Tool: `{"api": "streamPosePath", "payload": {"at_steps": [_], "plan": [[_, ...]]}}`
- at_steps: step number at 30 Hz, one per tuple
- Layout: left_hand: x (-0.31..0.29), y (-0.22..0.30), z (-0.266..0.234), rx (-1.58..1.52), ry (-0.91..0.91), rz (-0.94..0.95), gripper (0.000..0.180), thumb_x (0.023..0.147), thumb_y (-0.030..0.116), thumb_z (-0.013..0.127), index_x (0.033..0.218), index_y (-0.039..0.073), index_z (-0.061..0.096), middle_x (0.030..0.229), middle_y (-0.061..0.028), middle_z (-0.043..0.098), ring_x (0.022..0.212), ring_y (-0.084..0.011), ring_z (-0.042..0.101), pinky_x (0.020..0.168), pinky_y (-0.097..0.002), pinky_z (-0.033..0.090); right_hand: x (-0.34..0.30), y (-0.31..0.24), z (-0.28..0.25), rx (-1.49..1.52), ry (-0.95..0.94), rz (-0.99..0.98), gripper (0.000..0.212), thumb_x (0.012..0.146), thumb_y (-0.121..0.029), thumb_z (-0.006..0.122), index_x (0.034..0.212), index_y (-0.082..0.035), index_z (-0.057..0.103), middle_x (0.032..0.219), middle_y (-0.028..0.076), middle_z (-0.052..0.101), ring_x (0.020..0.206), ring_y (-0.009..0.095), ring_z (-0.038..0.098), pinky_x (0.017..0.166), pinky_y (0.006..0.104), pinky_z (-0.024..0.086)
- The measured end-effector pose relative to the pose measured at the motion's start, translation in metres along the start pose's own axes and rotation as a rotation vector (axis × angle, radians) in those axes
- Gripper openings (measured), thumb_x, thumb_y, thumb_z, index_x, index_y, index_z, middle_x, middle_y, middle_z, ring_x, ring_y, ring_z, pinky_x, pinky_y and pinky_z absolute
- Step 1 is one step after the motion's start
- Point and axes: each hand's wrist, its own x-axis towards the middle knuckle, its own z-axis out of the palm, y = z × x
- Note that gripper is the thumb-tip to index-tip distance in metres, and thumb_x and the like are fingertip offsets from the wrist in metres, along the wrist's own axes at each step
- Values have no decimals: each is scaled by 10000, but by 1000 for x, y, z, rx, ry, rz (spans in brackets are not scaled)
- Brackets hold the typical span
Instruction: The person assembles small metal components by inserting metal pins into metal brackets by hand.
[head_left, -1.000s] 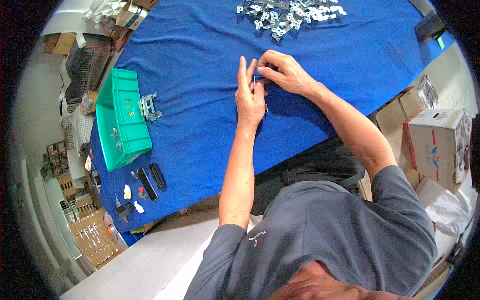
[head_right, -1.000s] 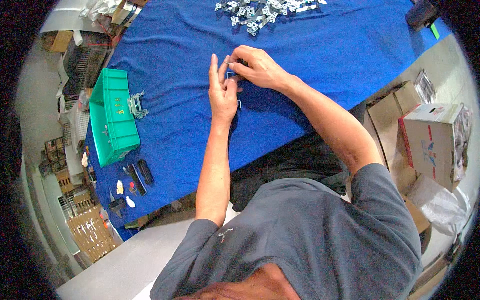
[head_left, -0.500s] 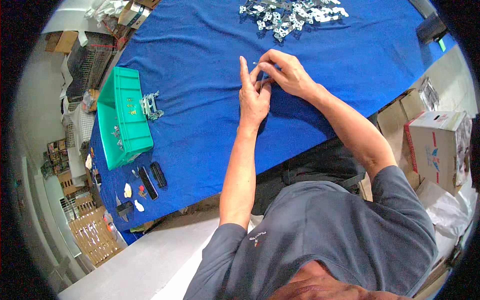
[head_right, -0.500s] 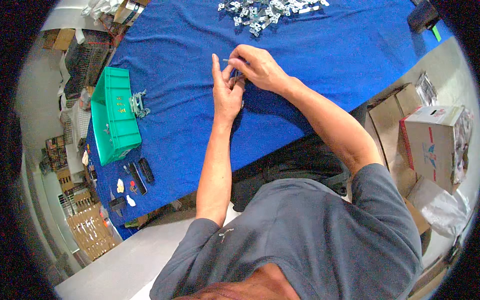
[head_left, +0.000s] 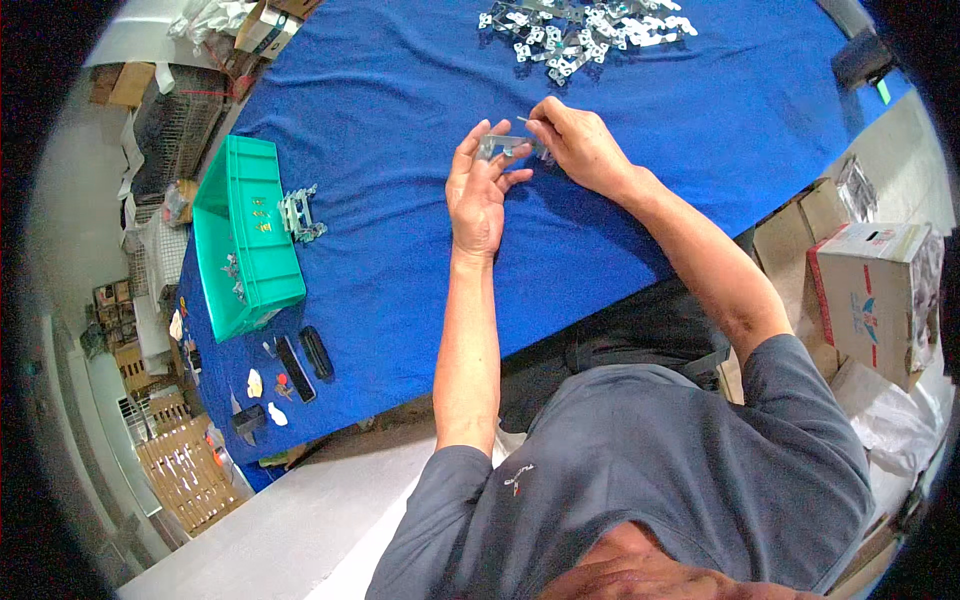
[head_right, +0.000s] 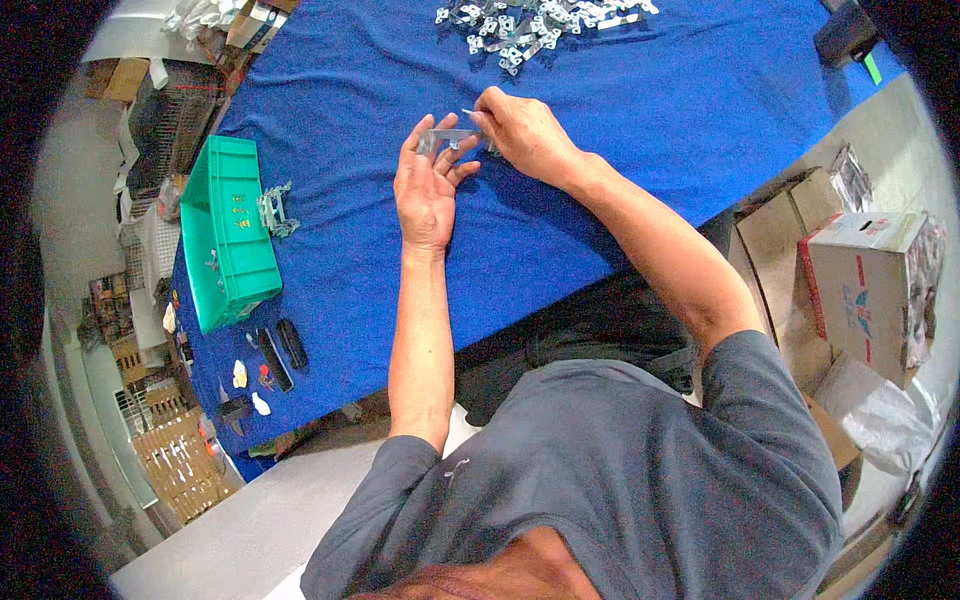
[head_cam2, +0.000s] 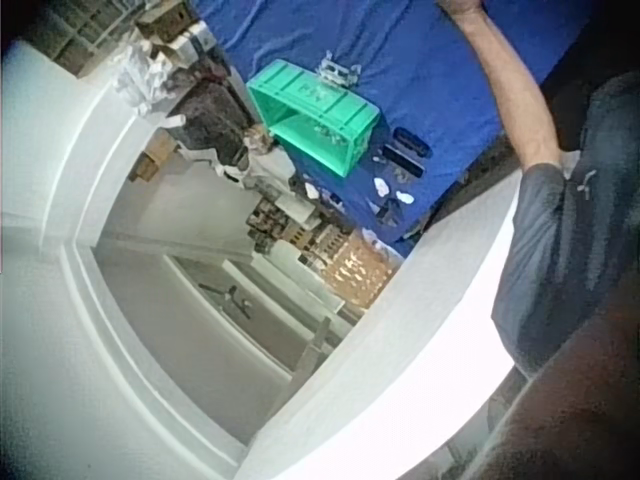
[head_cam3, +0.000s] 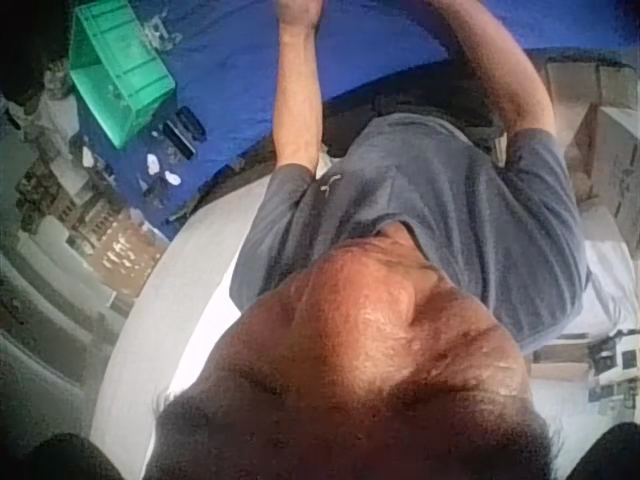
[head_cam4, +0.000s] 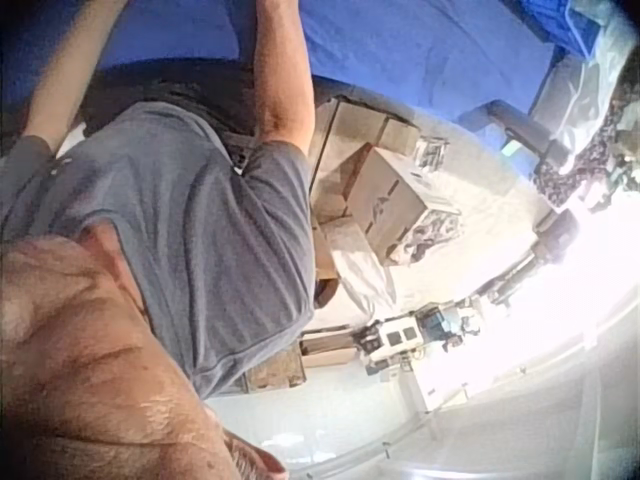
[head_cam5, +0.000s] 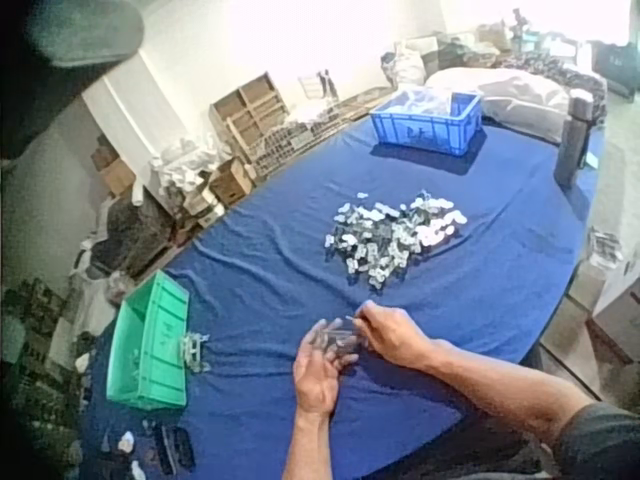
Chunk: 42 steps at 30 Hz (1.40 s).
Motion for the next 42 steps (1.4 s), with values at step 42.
{"api": "streamPosePath", "payload": {"at_steps": [42], "plan": [[-5, -13, -3, 466, 174, 105, 247, 964, 81, 706, 1192, -10, 730, 1054, -31, 688, 675, -41, 524, 558, -196, 424, -7, -5, -2, -11, -51, -178, 176, 951, -202, 649, 1011, -38, 665, 861, 159, 676, 809, 375, 675, 705, 464, 536]]}}
